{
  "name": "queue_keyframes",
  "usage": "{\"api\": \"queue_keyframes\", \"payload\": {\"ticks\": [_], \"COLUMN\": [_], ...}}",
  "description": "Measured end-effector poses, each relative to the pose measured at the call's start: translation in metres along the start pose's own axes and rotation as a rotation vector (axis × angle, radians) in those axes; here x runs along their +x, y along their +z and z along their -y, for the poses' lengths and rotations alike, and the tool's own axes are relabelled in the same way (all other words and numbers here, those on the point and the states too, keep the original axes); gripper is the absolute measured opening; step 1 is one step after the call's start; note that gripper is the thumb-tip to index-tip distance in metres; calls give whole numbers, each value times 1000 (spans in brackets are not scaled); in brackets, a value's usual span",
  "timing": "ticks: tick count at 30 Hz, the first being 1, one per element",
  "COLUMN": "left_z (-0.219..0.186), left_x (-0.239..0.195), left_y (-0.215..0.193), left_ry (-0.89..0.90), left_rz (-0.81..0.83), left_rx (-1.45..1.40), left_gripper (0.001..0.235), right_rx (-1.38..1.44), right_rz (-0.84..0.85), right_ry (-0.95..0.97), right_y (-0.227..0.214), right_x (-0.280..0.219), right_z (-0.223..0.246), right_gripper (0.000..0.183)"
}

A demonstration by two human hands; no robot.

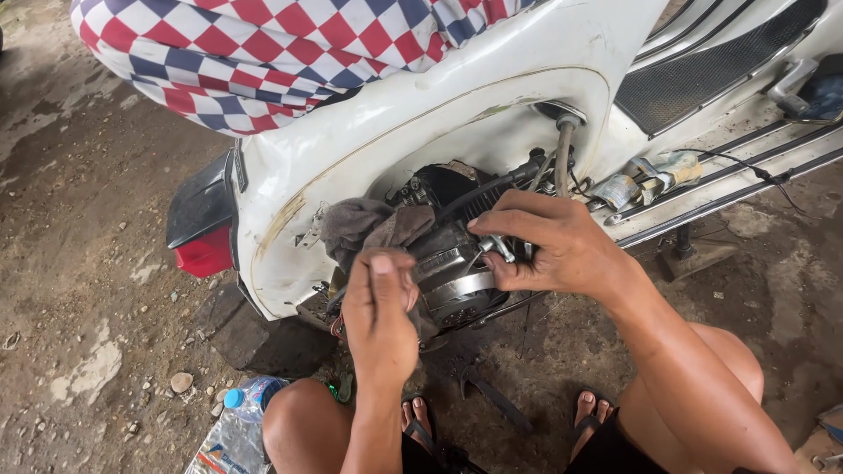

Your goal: Cleaning a carburetor slide and needle with a rag and reassembling the spring mechanism.

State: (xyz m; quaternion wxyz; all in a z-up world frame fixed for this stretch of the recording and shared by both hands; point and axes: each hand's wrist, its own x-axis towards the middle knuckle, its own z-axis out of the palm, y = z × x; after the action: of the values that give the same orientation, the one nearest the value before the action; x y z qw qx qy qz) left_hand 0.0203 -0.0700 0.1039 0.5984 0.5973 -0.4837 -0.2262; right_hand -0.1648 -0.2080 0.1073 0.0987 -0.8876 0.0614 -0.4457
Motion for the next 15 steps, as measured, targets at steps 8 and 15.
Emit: {"api": "queue_keyframes", "payload": {"ticks": [8, 15], "left_z": [27, 25], "left_x": [7, 7], "left_y": [8, 17], "left_ry": [104, 238], "left_rz": [16, -77], "left_rx": [-901, -787], "left_gripper": [46, 35], "right_rx": [182, 173], "right_rz": [-150, -188], "right_ry": [200, 194], "right_y": [5, 7], "right_x": [6, 5], "right_z": [9, 5], "right_gripper": [20, 21]}}
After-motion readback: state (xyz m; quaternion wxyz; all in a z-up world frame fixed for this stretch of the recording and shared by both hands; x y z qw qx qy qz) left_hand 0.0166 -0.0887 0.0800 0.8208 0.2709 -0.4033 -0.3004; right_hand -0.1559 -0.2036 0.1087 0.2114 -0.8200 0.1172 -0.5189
